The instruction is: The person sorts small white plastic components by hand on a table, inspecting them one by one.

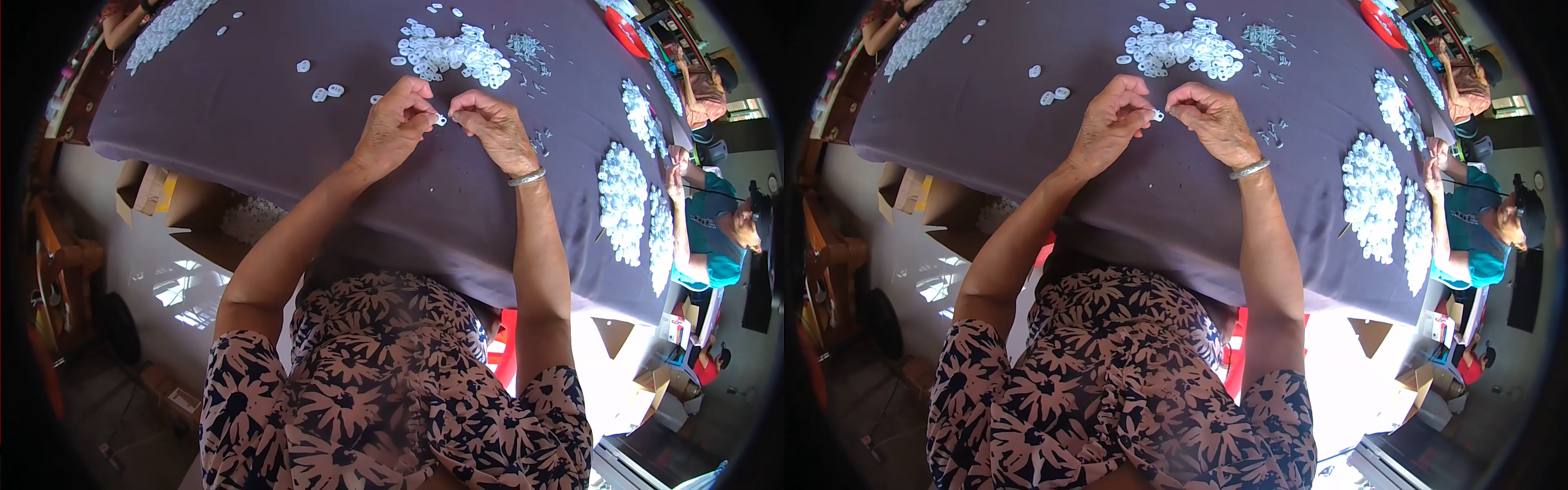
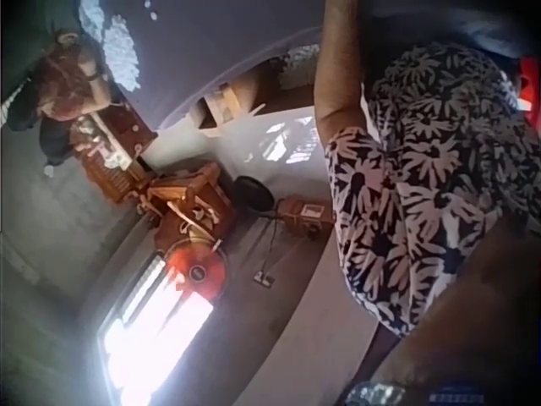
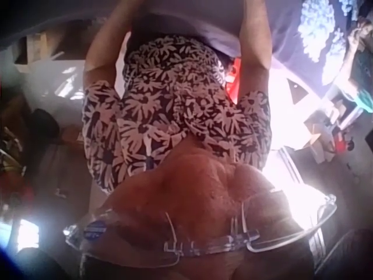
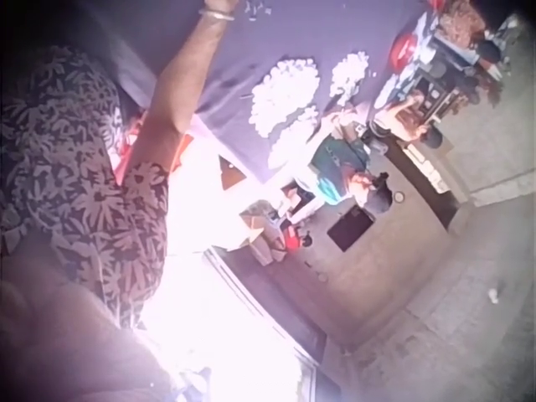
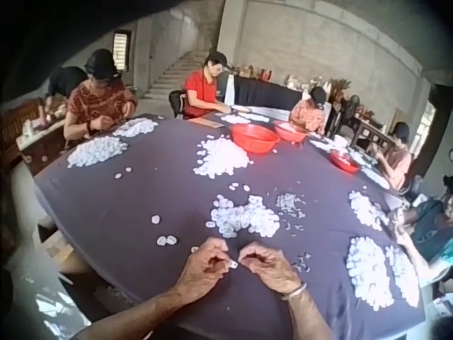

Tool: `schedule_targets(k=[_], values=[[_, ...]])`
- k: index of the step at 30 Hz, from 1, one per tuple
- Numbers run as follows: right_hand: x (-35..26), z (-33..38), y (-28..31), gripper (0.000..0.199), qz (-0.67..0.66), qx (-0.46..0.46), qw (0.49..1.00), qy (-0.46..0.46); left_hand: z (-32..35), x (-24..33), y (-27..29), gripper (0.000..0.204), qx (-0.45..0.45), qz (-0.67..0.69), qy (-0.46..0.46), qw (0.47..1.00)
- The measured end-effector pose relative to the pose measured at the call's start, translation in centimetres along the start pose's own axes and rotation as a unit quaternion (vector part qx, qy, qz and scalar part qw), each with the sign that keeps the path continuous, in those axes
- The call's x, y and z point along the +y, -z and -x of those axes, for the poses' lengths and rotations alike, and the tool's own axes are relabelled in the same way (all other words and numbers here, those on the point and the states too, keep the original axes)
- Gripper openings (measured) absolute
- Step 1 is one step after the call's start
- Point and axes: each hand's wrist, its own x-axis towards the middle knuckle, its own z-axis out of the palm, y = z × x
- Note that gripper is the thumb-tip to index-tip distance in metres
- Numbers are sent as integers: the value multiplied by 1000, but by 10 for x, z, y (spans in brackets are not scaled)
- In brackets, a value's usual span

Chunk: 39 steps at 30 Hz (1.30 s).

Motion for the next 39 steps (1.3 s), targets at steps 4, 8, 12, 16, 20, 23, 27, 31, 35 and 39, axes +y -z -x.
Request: schedule_targets(k=[4, 8, 12, 16, 20, 23, 27, 31, 35, 39], values=[[-1, 1, -1, 8, -2, 6, 1000, -20, 0, 0, 0, 26, -11, 3, 8, 1000], [-3, 0, -3, 11, 23, -2, 1000, 5, 0, -3, 0, 26, -21, -25, -19, 999], [0, -1, -6, 15, 8, -10, 1000, 13, 0, -4, 0, 26, -32, -29, -23, 999], [2, -2, -5, 18, 18, -23, 1000, -7, 0, -5, 0, 26, -40, -40, -30, 998], [6, -2, -4, 21, -12, -33, 999, -8, 0, -5, 0, 27, -46, -44, -29, 998], [6, -2, -4, 22, -6, -36, 999, -10, 0, -5, 0, 28, -45, -49, -33, 997], [7, -2, -4, 21, -11, -29, 999, -11, 0, -6, 0, 28, -46, -56, -45, 996], [8, -3, -4, 22, -14, -31, 999, -10, -1, -7, 0, 29, -44, -53, -42, 997], [6, -2, -4, 22, -13, -35, 999, -11, -1, -8, 0, 31, -46, -52, -45, 997], [8, -3, -5, 20, -26, -37, 999, -5, -1, -7, -1, 31, -38, -59, -44, 997]])
